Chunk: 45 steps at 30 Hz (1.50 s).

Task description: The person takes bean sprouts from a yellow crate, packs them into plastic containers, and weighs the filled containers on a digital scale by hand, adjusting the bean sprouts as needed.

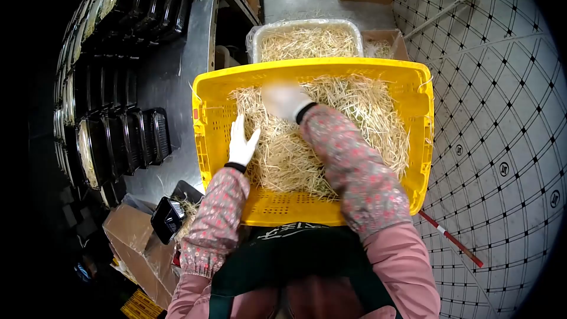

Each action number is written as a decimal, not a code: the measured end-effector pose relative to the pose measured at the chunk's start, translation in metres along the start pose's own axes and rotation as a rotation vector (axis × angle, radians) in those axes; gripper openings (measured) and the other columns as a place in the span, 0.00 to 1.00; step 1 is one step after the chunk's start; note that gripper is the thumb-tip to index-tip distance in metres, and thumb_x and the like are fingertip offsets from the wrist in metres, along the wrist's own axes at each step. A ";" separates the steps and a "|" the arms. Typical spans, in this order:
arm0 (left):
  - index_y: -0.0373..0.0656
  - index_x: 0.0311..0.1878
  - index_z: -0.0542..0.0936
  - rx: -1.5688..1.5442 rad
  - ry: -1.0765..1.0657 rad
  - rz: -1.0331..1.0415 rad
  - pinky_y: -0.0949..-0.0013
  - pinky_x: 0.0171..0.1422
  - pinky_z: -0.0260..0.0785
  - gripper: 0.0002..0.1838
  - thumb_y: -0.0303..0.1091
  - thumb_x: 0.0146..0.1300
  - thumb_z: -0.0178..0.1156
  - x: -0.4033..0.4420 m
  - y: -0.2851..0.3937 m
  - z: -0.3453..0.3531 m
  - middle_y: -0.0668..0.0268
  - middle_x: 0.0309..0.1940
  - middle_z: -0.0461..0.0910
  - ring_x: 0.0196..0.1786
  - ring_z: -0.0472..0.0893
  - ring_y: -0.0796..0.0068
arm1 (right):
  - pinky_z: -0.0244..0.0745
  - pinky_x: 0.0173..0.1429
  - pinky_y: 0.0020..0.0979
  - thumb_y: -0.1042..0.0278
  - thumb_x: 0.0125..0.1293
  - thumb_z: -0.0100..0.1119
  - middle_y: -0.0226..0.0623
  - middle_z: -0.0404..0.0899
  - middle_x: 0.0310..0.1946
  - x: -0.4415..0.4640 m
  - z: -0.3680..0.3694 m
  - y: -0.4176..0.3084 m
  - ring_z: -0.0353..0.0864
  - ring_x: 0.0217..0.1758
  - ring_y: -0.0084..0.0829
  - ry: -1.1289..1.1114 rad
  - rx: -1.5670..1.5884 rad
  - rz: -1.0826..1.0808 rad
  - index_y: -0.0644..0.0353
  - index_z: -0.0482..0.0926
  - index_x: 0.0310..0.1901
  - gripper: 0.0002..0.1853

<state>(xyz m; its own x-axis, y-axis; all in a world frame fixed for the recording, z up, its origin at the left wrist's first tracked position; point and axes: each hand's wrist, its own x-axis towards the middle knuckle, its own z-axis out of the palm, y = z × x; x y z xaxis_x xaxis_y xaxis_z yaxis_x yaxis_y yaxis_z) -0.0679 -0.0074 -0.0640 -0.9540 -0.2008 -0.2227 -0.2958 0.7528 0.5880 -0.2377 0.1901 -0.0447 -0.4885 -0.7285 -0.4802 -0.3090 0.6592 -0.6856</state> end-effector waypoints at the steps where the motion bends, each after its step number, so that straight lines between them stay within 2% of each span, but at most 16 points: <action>1: 0.38 0.78 0.56 0.066 0.018 -0.013 0.54 0.83 0.44 0.47 0.56 0.65 0.63 0.005 -0.005 0.012 0.48 0.78 0.55 0.81 0.50 0.45 | 0.57 0.76 0.53 0.38 0.66 0.59 0.46 0.60 0.76 0.000 0.008 -0.006 0.59 0.78 0.47 0.015 -0.095 0.022 0.46 0.56 0.78 0.43; 3: 0.36 0.76 0.60 0.087 -0.177 -0.050 0.52 0.82 0.46 0.50 0.62 0.61 0.65 -0.014 -0.002 0.027 0.45 0.76 0.58 0.80 0.53 0.44 | 0.53 0.76 0.61 0.33 0.63 0.60 0.46 0.54 0.78 0.000 0.024 -0.021 0.51 0.81 0.49 0.039 -0.286 0.071 0.46 0.50 0.79 0.50; 5: 0.35 0.79 0.50 0.328 -0.491 0.027 0.47 0.82 0.43 0.63 0.68 0.53 0.68 -0.052 0.036 0.011 0.45 0.79 0.49 0.82 0.45 0.45 | 0.68 0.67 0.52 0.34 0.50 0.74 0.49 0.68 0.67 -0.021 0.061 -0.009 0.71 0.67 0.49 0.093 -0.210 -0.011 0.58 0.69 0.68 0.50; 13: 0.38 0.80 0.41 0.574 -0.699 0.035 0.35 0.78 0.47 0.74 0.60 0.40 0.79 -0.077 0.069 0.010 0.48 0.81 0.41 0.81 0.45 0.41 | 0.55 0.72 0.65 0.36 0.46 0.77 0.53 0.49 0.78 -0.120 0.087 -0.025 0.52 0.78 0.60 -0.043 -0.737 -0.027 0.48 0.46 0.80 0.65; 14: 0.38 0.80 0.42 0.538 -0.618 0.039 0.36 0.76 0.52 0.72 0.55 0.41 0.79 -0.070 0.067 0.013 0.48 0.81 0.42 0.80 0.48 0.41 | 0.53 0.73 0.66 0.41 0.52 0.75 0.54 0.43 0.80 -0.109 0.087 -0.020 0.48 0.80 0.60 -0.067 -0.667 0.037 0.45 0.45 0.80 0.60; 17: 0.43 0.80 0.44 0.311 -0.353 0.078 0.52 0.64 0.73 0.64 0.43 0.47 0.77 -0.058 0.034 0.033 0.47 0.76 0.55 0.68 0.69 0.46 | 0.71 0.63 0.53 0.66 0.57 0.66 0.50 0.73 0.62 -0.087 0.071 -0.012 0.71 0.67 0.50 -0.027 -0.405 -0.009 0.49 0.61 0.75 0.42; 20: 0.42 0.63 0.72 0.199 -0.420 -0.191 0.54 0.59 0.75 0.38 0.41 0.48 0.75 -0.037 0.051 0.015 0.44 0.55 0.79 0.52 0.83 0.46 | 0.79 0.50 0.43 0.77 0.57 0.58 0.42 0.83 0.42 -0.075 0.054 -0.008 0.82 0.49 0.42 -0.017 -0.365 -0.016 0.52 0.74 0.64 0.30; 28: 0.45 0.50 0.78 0.328 -0.415 0.162 0.52 0.48 0.76 0.22 0.36 0.50 0.68 -0.065 0.051 -0.074 0.53 0.42 0.82 0.42 0.84 0.49 | 0.82 0.47 0.40 0.55 0.60 0.67 0.38 0.85 0.44 -0.101 -0.017 0.003 0.86 0.46 0.39 0.338 -0.249 0.040 0.47 0.79 0.52 0.19; 30: 0.47 0.55 0.76 0.288 -0.420 0.416 0.54 0.45 0.76 0.25 0.32 0.50 0.67 -0.070 0.051 -0.079 0.59 0.44 0.80 0.42 0.82 0.55 | 0.82 0.44 0.39 0.48 0.58 0.68 0.37 0.85 0.38 -0.098 -0.021 -0.005 0.86 0.42 0.40 0.600 -0.174 -0.106 0.44 0.81 0.48 0.19; 33: 0.50 0.61 0.75 0.426 -0.411 0.580 0.57 0.45 0.75 0.30 0.33 0.51 0.68 -0.069 0.071 -0.059 0.63 0.47 0.79 0.47 0.80 0.60 | 0.82 0.42 0.42 0.48 0.59 0.67 0.39 0.84 0.36 -0.080 -0.015 -0.039 0.86 0.40 0.40 0.265 -0.394 0.097 0.49 0.81 0.46 0.18; 35: 0.48 0.70 0.70 0.374 -0.468 0.539 0.58 0.56 0.73 0.41 0.38 0.50 0.73 -0.061 0.078 -0.049 0.59 0.61 0.74 0.58 0.76 0.57 | 0.72 0.66 0.50 0.48 0.57 0.71 0.49 0.70 0.66 -0.063 0.012 -0.037 0.71 0.68 0.48 0.070 -0.384 0.069 0.45 0.64 0.74 0.43; 37: 0.48 0.74 0.65 0.342 -0.308 0.545 0.54 0.70 0.65 0.51 0.41 0.45 0.77 -0.043 0.076 -0.047 0.55 0.71 0.66 0.69 0.69 0.51 | 0.59 0.76 0.54 0.49 0.53 0.77 0.50 0.48 0.79 -0.069 0.024 -0.035 0.52 0.80 0.56 0.008 -0.650 0.114 0.39 0.43 0.81 0.61; 40: 0.47 0.81 0.47 0.403 -0.301 0.298 0.46 0.80 0.52 0.72 0.44 0.34 0.84 -0.014 0.069 -0.025 0.49 0.81 0.42 0.80 0.50 0.42 | 0.56 0.77 0.55 0.50 0.49 0.80 0.51 0.35 0.82 -0.079 0.018 -0.033 0.42 0.82 0.59 -0.012 -0.624 0.142 0.39 0.37 0.81 0.67; 43: 0.47 0.82 0.39 0.234 -0.399 0.057 0.42 0.75 0.60 0.79 0.45 0.29 0.85 0.015 0.068 0.001 0.50 0.82 0.35 0.80 0.47 0.40 | 0.59 0.76 0.53 0.51 0.44 0.83 0.51 0.37 0.82 -0.063 0.018 -0.013 0.43 0.83 0.56 -0.147 -0.527 0.226 0.42 0.33 0.81 0.72; 44: 0.45 0.81 0.39 0.367 -0.414 0.016 0.47 0.71 0.67 0.76 0.42 0.33 0.84 0.020 0.072 0.007 0.47 0.81 0.40 0.77 0.57 0.41 | 0.70 0.68 0.47 0.58 0.53 0.77 0.55 0.58 0.76 -0.059 0.032 0.001 0.62 0.77 0.51 0.009 -0.552 0.136 0.48 0.41 0.81 0.61; 45: 0.45 0.81 0.39 0.365 -0.415 0.017 0.47 0.71 0.67 0.76 0.42 0.33 0.84 0.025 0.069 0.013 0.47 0.81 0.40 0.77 0.57 0.41 | 0.70 0.68 0.47 0.58 0.53 0.77 0.55 0.58 0.76 -0.057 0.031 0.002 0.62 0.77 0.51 0.008 -0.553 0.138 0.48 0.41 0.81 0.61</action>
<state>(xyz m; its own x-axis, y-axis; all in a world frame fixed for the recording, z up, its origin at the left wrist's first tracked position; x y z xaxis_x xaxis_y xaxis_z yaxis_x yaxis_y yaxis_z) -0.1112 0.0475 -0.0388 -0.8370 0.0216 -0.5467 -0.1735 0.9372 0.3027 -0.1858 0.2272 -0.0359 -0.5598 -0.6290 -0.5394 -0.6224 0.7490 -0.2274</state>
